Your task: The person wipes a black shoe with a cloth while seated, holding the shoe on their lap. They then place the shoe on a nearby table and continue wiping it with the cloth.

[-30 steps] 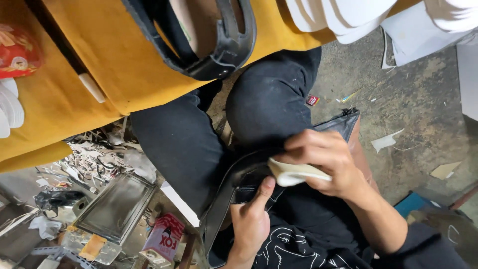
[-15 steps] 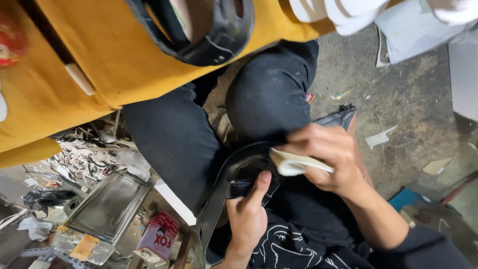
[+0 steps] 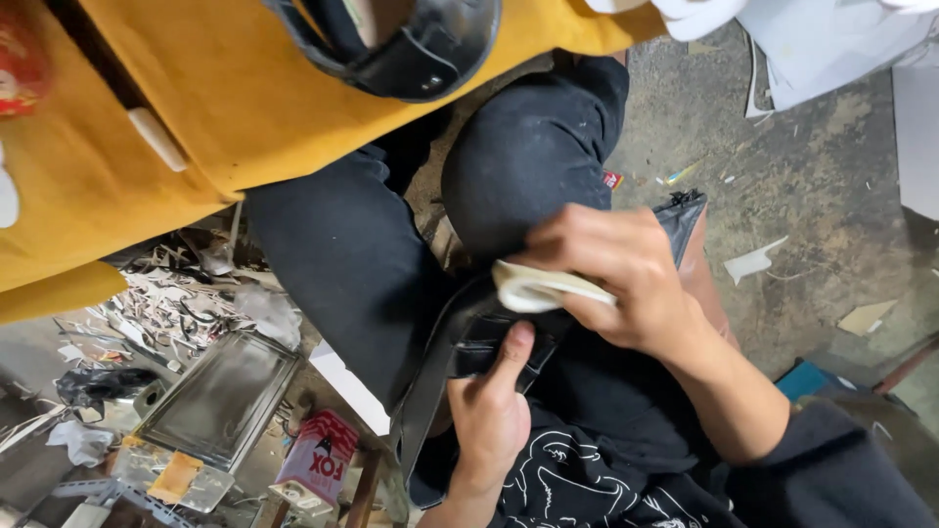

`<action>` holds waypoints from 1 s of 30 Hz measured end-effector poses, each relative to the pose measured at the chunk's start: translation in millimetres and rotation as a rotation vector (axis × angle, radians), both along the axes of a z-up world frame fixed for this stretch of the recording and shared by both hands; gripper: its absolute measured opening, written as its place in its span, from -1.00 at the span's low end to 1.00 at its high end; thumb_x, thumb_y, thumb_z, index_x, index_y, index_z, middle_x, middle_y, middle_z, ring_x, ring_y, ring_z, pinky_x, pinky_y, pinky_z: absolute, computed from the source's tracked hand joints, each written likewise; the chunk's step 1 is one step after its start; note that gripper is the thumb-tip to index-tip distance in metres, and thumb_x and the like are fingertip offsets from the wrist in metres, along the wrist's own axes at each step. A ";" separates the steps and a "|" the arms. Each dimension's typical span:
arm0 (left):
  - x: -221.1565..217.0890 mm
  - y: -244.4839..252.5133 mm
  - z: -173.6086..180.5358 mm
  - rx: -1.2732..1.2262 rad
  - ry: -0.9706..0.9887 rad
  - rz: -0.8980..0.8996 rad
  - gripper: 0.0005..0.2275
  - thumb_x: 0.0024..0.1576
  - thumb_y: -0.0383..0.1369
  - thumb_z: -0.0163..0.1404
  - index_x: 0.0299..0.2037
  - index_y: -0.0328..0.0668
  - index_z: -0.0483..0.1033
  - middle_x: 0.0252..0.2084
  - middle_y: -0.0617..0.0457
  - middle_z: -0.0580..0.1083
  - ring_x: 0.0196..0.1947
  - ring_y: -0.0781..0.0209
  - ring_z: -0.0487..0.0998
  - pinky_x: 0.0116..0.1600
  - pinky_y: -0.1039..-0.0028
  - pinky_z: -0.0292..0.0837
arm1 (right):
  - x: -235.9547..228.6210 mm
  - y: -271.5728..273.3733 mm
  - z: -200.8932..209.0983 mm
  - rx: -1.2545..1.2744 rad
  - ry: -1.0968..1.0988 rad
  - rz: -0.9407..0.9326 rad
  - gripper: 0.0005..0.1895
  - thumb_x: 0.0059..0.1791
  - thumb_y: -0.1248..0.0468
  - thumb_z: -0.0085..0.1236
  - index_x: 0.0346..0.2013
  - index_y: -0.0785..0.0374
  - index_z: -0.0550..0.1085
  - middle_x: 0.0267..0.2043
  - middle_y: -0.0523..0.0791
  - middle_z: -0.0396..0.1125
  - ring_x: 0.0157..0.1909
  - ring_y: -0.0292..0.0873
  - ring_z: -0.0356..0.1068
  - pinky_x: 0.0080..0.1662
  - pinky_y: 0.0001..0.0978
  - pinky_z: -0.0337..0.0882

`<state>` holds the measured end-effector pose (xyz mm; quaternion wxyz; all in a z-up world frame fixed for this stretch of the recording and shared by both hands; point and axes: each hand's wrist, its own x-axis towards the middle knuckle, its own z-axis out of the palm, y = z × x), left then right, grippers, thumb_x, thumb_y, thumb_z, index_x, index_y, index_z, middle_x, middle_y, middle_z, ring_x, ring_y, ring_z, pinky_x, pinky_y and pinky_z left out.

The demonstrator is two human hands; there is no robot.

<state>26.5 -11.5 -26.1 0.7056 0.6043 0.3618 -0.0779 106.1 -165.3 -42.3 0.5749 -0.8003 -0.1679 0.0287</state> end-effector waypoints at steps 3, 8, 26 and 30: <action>6.8 2.2 5.0 0.096 0.049 -0.133 -0.77 0.08 -0.47 0.18 -0.07 -0.37 0.61 0.01 -0.12 0.62 0.03 0.08 0.63 0.28 0.32 0.51 | -24.9 -10.8 -8.0 -0.035 0.031 -0.049 -0.58 0.15 0.09 -0.21 -0.21 0.32 0.54 -0.25 -0.03 0.40 -0.33 -0.08 0.43 -0.28 -0.25 0.34; 3.4 1.1 4.2 0.081 0.010 -0.175 -0.73 0.13 -0.41 0.14 0.01 -0.35 0.55 0.06 -0.11 0.58 0.10 0.09 0.58 0.31 0.31 0.45 | 1.7 4.9 0.2 0.010 -0.009 -0.022 -0.61 0.16 0.16 -0.21 -0.22 0.34 0.54 -0.28 -0.02 0.41 -0.35 -0.08 0.43 -0.33 -0.29 0.33; 6.2 4.6 7.7 0.190 -0.072 -0.312 -0.83 0.12 -0.42 0.16 -0.13 -0.34 0.62 -0.05 -0.09 0.63 0.00 0.11 0.65 0.27 0.32 0.52 | -49.2 -19.2 -16.8 0.010 0.068 -0.111 -0.44 0.14 -0.04 -0.29 -0.25 0.33 0.55 -0.29 0.01 0.42 -0.37 -0.06 0.46 -0.28 -0.25 0.36; 2.2 2.4 6.1 0.073 -0.074 -0.258 -0.74 0.20 -0.38 0.10 0.05 -0.33 0.51 0.08 -0.10 0.56 0.13 0.10 0.56 0.34 0.29 0.44 | -5.8 1.6 2.0 0.007 0.012 -0.016 -0.54 0.16 0.07 -0.26 -0.24 0.36 0.49 -0.28 -0.01 0.39 -0.36 -0.04 0.41 -0.32 -0.24 0.33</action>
